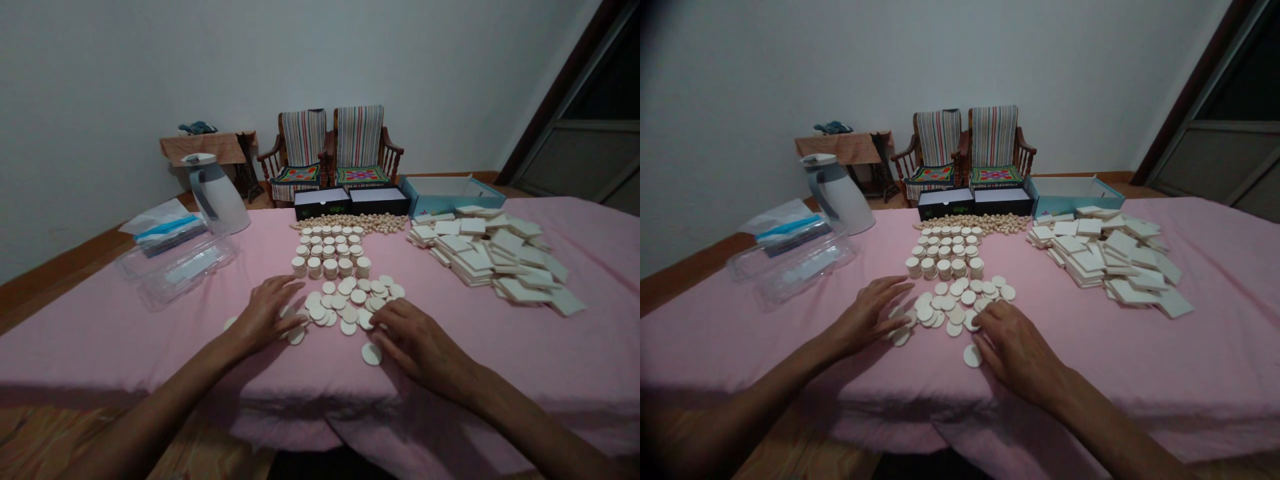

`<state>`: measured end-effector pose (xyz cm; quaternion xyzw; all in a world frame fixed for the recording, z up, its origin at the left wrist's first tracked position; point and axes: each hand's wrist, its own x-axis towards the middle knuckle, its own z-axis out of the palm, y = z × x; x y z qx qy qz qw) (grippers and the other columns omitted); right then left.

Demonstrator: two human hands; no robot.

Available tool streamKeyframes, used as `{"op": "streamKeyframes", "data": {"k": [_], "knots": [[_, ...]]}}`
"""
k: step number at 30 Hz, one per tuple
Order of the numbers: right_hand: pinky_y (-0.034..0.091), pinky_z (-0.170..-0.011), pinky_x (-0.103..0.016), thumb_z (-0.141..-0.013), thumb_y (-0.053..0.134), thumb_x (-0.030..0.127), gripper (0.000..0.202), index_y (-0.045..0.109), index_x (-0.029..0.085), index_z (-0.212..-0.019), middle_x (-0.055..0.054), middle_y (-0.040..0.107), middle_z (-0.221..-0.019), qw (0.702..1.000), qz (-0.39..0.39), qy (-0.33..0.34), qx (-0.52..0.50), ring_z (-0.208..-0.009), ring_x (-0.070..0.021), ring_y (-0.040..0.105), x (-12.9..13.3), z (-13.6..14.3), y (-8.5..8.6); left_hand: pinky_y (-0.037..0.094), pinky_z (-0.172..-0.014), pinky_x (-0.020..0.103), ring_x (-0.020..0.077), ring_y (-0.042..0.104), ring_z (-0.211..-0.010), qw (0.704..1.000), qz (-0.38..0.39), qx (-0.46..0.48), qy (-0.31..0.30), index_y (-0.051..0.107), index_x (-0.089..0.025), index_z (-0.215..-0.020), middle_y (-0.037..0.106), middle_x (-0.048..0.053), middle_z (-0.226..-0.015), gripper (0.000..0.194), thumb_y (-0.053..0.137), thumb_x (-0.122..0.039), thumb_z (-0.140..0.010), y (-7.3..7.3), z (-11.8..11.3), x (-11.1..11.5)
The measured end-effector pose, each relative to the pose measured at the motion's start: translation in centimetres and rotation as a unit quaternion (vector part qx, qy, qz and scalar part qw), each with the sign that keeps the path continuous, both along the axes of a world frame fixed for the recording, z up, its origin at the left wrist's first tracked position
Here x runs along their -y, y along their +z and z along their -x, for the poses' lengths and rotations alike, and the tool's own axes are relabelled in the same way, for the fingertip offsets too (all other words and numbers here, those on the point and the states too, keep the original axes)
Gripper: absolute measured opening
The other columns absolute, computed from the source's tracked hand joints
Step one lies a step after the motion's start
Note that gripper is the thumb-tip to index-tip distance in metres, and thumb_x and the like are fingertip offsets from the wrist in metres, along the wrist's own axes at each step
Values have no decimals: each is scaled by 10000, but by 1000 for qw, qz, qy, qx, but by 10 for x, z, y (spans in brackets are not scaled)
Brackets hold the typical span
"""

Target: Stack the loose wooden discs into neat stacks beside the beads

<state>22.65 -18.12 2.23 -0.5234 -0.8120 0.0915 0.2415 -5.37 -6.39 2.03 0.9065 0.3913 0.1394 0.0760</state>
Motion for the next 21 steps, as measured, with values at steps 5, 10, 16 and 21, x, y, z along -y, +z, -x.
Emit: {"op": "streamKeyframes", "data": {"k": [5,10,16,21], "knots": [[424,-731,-324,-841,489,113,144,576,200,-915,-50,563,-897,997,61,45,3,-837,-190,497,19,17,-6,420,-909,491,350,491,-1143,985,41,-131,107,508,-210,-1285,541,154,-1277,613,622,-466,-740,6,63,7],[417,-722,-327,-837,457,74,168,555,189,-910,-58,539,-910,998,49,31,-5,-835,-189,479,19,20,-15,466,-832,369,254,583,-946,989,31,-92,108,619,-180,-1042,611,124,-1055,284,497,-262,-799,-8,82,15],[428,-685,-298,-850,407,59,190,526,185,-929,-57,533,-894,997,38,39,-60,-802,-169,495,16,16,-18,474,-697,311,195,589,-769,994,36,-15,101,612,-176,-861,601,67,-856,176,471,-278,-837,-6,61,19],[438,-699,-307,-838,446,100,167,541,186,-944,-56,542,-885,996,-29,-28,-78,-806,-176,521,-15,-19,-16,498,-713,287,167,604,-796,994,38,96,42,600,-185,-965,618,64,-934,219,469,-339,-881,-1,29,17]]}}
